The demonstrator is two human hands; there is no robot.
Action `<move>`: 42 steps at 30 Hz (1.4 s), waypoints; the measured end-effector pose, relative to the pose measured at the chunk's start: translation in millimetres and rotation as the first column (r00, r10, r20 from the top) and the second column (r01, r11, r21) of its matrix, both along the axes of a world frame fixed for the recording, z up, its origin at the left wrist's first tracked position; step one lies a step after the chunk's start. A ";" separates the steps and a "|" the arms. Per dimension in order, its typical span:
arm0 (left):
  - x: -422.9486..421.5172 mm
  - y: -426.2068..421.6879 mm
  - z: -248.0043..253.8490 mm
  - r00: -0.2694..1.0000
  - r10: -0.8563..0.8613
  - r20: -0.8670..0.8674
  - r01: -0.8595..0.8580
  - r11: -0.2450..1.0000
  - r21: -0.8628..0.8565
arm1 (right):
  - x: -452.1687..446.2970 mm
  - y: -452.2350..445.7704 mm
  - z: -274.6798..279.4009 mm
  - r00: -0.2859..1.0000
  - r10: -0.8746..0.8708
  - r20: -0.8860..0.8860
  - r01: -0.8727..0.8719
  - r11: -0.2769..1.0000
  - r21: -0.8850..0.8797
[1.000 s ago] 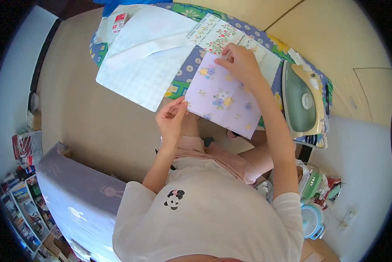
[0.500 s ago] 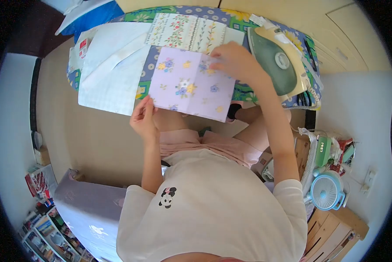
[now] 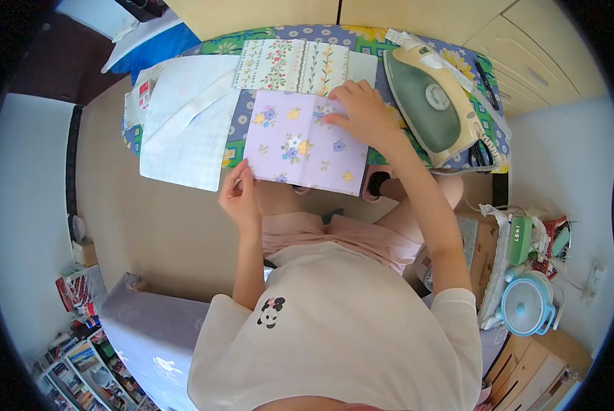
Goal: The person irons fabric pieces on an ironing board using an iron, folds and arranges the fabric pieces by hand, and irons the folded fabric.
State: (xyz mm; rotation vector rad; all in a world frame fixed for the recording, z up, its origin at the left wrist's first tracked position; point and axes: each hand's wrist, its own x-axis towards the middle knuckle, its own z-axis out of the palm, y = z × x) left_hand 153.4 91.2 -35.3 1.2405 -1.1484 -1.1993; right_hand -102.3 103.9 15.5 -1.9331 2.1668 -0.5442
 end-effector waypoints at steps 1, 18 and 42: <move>0.0 0.0 1.0 1.000 -0.001 0.000 0.001 1.000 0.008 | 0.4 -4.8 -5.6 0.999 -0.023 0.031 0.024 1.000 -0.013; -5.6 0.5 9.6 0.997 -0.031 0.065 0.036 0.996 -0.075 | -20.8 -38.1 -8.5 0.969 -0.015 0.247 -0.024 0.988 0.154; 7.0 -11.4 2.3 0.940 -0.102 0.326 0.188 0.951 -0.245 | 10.7 64.4 34.3 0.863 -0.217 0.456 0.307 0.942 -0.133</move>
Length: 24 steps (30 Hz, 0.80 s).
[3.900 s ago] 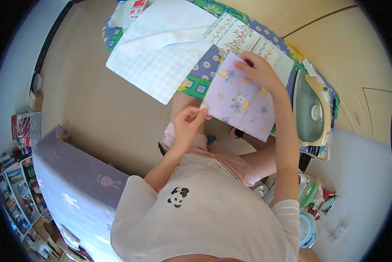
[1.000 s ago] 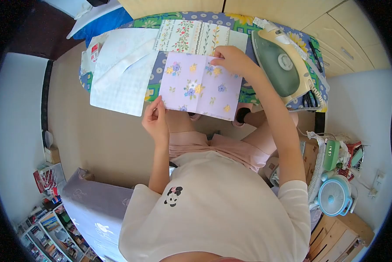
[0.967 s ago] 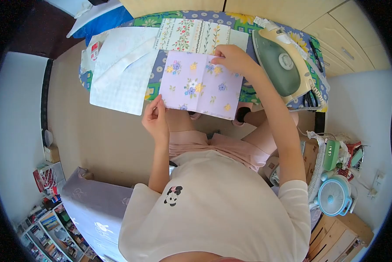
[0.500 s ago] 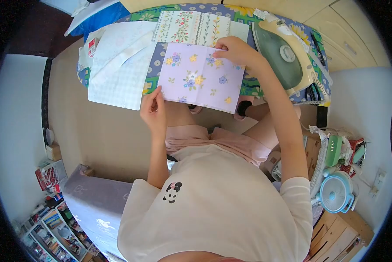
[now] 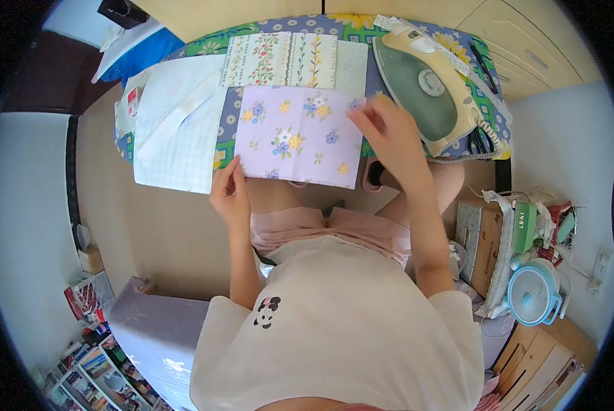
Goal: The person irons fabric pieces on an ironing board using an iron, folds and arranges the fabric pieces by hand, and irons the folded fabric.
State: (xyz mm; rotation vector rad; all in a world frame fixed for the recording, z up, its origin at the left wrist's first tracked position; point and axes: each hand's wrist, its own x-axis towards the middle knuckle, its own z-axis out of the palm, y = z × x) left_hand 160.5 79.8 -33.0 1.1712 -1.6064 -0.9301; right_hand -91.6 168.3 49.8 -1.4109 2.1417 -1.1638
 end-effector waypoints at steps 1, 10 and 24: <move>2.2 0.3 0.3 1.000 -0.003 -0.005 0.003 1.000 0.008 | 2.9 25.4 -3.1 0.979 -0.054 0.198 0.031 0.993 0.113; 8.9 2.1 -5.1 0.985 -0.024 -0.168 0.059 0.977 0.205 | 68.2 60.0 -83.7 0.317 -0.113 0.942 0.297 0.955 0.014; -32.3 -1.8 69.2 0.908 -0.151 0.391 0.267 0.927 -0.263 | 45.4 53.3 -80.7 0.456 -0.142 0.879 0.222 0.974 0.042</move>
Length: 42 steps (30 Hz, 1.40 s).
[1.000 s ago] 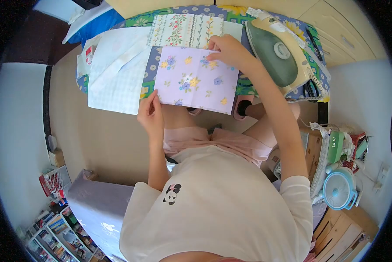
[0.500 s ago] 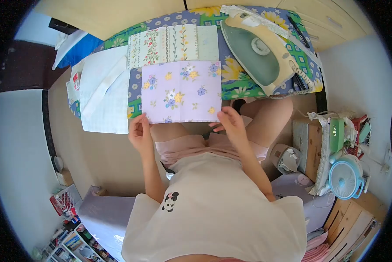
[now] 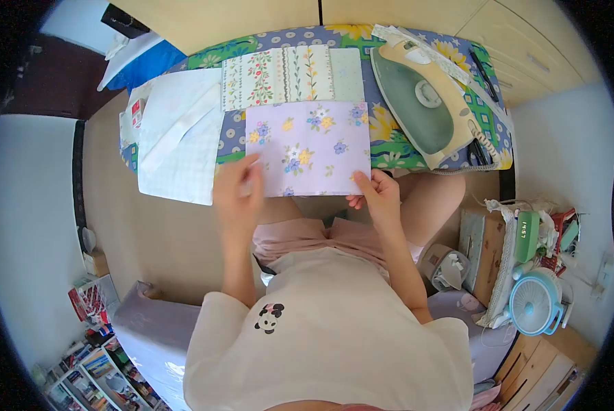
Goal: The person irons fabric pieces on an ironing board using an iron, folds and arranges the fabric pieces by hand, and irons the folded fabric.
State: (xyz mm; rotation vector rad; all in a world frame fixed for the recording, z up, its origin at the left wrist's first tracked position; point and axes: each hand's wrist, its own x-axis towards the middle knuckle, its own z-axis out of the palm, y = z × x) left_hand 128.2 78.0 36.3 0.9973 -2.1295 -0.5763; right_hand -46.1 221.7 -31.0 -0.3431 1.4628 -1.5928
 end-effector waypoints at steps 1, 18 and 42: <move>-16.5 -5.9 5.4 0.989 -0.142 0.045 0.145 0.985 -0.092 | -1.1 -0.6 -0.7 1.000 0.004 -0.021 -0.004 1.000 -0.008; -83.5 -16.9 -44.9 0.827 -0.207 0.522 0.362 0.907 -0.214 | -3.2 -2.5 -0.7 0.999 -0.006 -0.039 0.010 0.993 0.118; -63.7 -31.5 -46.0 0.869 -0.106 0.484 0.240 0.945 -0.224 | -53.7 -132.4 45.5 0.071 0.287 -0.955 -0.146 0.950 0.275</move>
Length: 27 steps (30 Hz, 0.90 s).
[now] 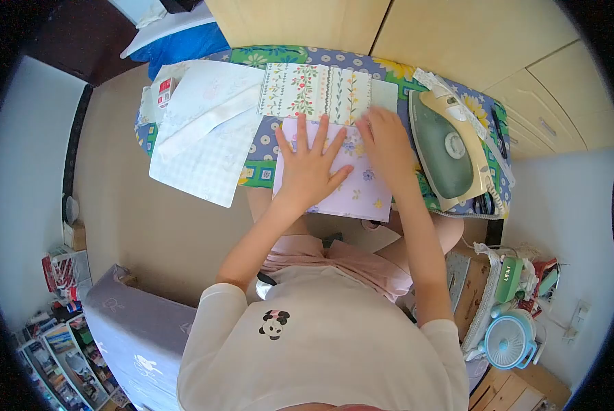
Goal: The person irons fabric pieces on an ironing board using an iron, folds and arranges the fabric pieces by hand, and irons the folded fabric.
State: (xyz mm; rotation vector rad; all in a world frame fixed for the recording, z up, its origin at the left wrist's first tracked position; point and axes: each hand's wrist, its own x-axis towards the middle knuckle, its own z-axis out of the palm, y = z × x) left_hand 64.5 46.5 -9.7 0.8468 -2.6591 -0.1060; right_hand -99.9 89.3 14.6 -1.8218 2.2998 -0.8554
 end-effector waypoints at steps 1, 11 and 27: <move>-0.5 0.2 0.2 1.000 0.013 0.011 -0.013 1.000 -0.006 | -4.6 -19.4 7.7 0.993 -0.007 0.117 0.003 0.999 0.034; 0.0 -2.1 -0.5 0.999 -0.013 0.031 0.013 1.000 -0.005 | -24.5 -136.8 -2.9 0.982 0.184 0.036 -0.187 0.964 0.189; 2.1 -18.9 11.1 0.995 -0.096 -0.029 0.095 0.995 -0.035 | -30.8 -94.0 111.5 0.998 0.061 0.000 -0.059 0.954 -0.295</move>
